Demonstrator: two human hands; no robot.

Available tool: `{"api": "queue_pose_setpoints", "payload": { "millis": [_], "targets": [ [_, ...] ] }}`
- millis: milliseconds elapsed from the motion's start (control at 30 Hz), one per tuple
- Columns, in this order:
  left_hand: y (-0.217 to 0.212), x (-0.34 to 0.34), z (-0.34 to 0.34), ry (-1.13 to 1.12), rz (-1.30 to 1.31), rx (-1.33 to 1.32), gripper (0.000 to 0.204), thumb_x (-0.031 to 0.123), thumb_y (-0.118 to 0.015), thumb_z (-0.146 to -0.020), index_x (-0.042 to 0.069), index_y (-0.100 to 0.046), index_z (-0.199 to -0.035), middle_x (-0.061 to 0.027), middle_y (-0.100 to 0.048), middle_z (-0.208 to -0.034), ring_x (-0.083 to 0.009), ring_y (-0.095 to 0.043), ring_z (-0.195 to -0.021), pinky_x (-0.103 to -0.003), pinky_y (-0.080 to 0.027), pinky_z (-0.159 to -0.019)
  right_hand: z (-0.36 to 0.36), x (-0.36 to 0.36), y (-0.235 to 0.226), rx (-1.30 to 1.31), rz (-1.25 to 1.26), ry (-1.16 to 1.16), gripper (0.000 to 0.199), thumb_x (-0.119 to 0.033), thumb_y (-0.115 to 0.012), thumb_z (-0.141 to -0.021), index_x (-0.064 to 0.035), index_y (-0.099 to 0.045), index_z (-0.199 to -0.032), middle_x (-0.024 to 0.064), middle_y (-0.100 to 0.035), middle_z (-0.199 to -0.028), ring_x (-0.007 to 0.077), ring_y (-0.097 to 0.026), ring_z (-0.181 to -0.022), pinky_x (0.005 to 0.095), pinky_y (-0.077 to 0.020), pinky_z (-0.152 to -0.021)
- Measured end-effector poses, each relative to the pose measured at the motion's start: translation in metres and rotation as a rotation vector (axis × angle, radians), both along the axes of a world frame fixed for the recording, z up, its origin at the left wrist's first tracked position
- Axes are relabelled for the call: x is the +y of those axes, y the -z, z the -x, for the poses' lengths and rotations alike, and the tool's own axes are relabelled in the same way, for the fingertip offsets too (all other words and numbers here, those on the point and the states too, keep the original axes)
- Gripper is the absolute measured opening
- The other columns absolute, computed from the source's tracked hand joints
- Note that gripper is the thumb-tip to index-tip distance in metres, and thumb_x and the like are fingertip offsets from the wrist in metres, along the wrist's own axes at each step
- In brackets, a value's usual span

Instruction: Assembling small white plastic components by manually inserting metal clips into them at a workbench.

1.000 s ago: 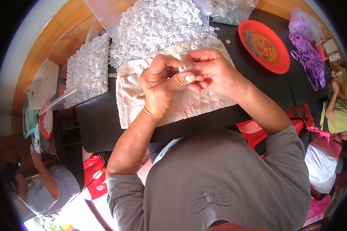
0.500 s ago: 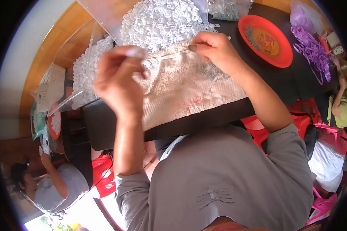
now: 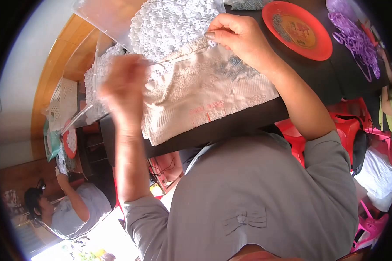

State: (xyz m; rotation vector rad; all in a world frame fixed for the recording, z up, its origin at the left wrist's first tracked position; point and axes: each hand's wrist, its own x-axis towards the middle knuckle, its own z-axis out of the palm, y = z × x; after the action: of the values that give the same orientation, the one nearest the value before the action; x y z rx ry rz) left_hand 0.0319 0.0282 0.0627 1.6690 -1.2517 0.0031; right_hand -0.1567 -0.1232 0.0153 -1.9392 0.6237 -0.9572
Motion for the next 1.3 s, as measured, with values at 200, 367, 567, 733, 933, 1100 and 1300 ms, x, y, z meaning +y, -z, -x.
{"api": "queue_pose_setpoints", "payload": {
  "millis": [200, 367, 567, 733, 933, 1100, 1300],
  "targets": [
    [0.066, -0.012, 0.059, 0.561, -0.239, -0.152, 0.009, 0.0, -0.066, -0.075, 0.003, -0.058, -0.078, -0.0113, -0.056, -0.076, -0.0264, -0.059, -0.068, -0.037, -0.049, -0.058, -0.003, -0.002, -0.002, -0.048, 0.096, 0.023, 0.009, -0.01, -0.066, -0.085, -0.0016, -0.064, -0.086, -0.0021, -0.052, -0.063, 0.0035, -0.043, -0.057, 0.0228, -0.0359, -0.051],
    [0.071, -0.014, 0.076, 0.636, -0.165, -0.495, 0.01, 0.0, -0.063, -0.076, 0.002, -0.054, -0.078, -0.0137, -0.052, -0.078, -0.0325, -0.056, -0.071, -0.043, -0.047, -0.058, -0.007, 0.007, 0.001, -0.062, 0.212, 0.034, 0.008, -0.011, -0.066, -0.082, -0.0032, -0.064, -0.082, 0.0088, -0.064, -0.069, 0.0136, -0.06, -0.061, 0.0309, -0.046, -0.056],
    [0.07, -0.005, 0.093, 0.673, -0.173, -0.711, 0.009, -0.004, -0.061, -0.078, 0.001, -0.054, -0.079, -0.015, -0.052, -0.077, -0.0345, -0.053, -0.069, -0.045, -0.044, -0.058, -0.007, 0.009, 0.003, -0.08, 0.269, 0.1, 0.006, -0.013, -0.064, -0.076, -0.0069, -0.064, -0.077, 0.0109, -0.066, -0.069, 0.0282, -0.065, -0.067, 0.0378, -0.049, -0.06],
    [0.066, -0.01, 0.09, 0.729, -0.145, -0.575, 0.008, -0.004, -0.058, -0.077, 0.002, -0.053, -0.077, -0.0143, -0.049, -0.076, -0.0331, -0.052, -0.068, -0.043, -0.045, -0.056, -0.009, 0.009, 0.0, -0.08, 0.27, 0.105, 0.004, -0.011, -0.062, -0.075, -0.007, -0.063, -0.076, 0.0102, -0.066, -0.069, 0.0293, -0.065, -0.068, 0.04, -0.0485, -0.061],
    [0.068, -0.01, 0.088, 0.743, -0.146, -0.575, 0.009, -0.004, -0.06, -0.076, 0.003, -0.054, -0.078, -0.0136, -0.05, -0.075, -0.0327, -0.053, -0.068, -0.043, -0.045, -0.056, -0.011, 0.011, 0.0, -0.051, 0.219, 0.096, 0.003, -0.01, -0.062, -0.074, -0.0087, -0.065, -0.073, 0.0102, -0.066, -0.071, 0.0297, -0.065, -0.072, 0.0422, -0.0495, -0.066],
    [0.062, -0.013, 0.085, 0.801, -0.202, -0.462, 0.009, -0.003, -0.061, -0.077, 0.004, -0.055, -0.079, -0.0127, -0.052, -0.077, -0.0323, -0.055, -0.07, -0.043, -0.046, -0.058, -0.011, 0.011, 0.0, -0.034, 0.204, 0.096, 0.003, -0.012, -0.064, -0.073, -0.0088, -0.064, -0.073, 0.0105, -0.066, -0.071, 0.0301, -0.065, -0.073, 0.0427, -0.0494, -0.066],
    [0.066, -0.011, 0.076, 0.705, -0.208, -0.082, 0.004, -0.002, -0.059, -0.08, 0.002, -0.059, -0.08, -0.0083, -0.055, -0.075, -0.0212, -0.053, -0.064, -0.034, -0.044, -0.056, -0.012, 0.009, 0.002, -0.081, 0.292, 0.109, 0.004, -0.01, -0.062, -0.076, -0.0062, -0.063, -0.078, 0.0105, -0.065, -0.07, 0.0295, -0.064, -0.067, 0.0397, -0.0485, -0.061]
  ]
}}
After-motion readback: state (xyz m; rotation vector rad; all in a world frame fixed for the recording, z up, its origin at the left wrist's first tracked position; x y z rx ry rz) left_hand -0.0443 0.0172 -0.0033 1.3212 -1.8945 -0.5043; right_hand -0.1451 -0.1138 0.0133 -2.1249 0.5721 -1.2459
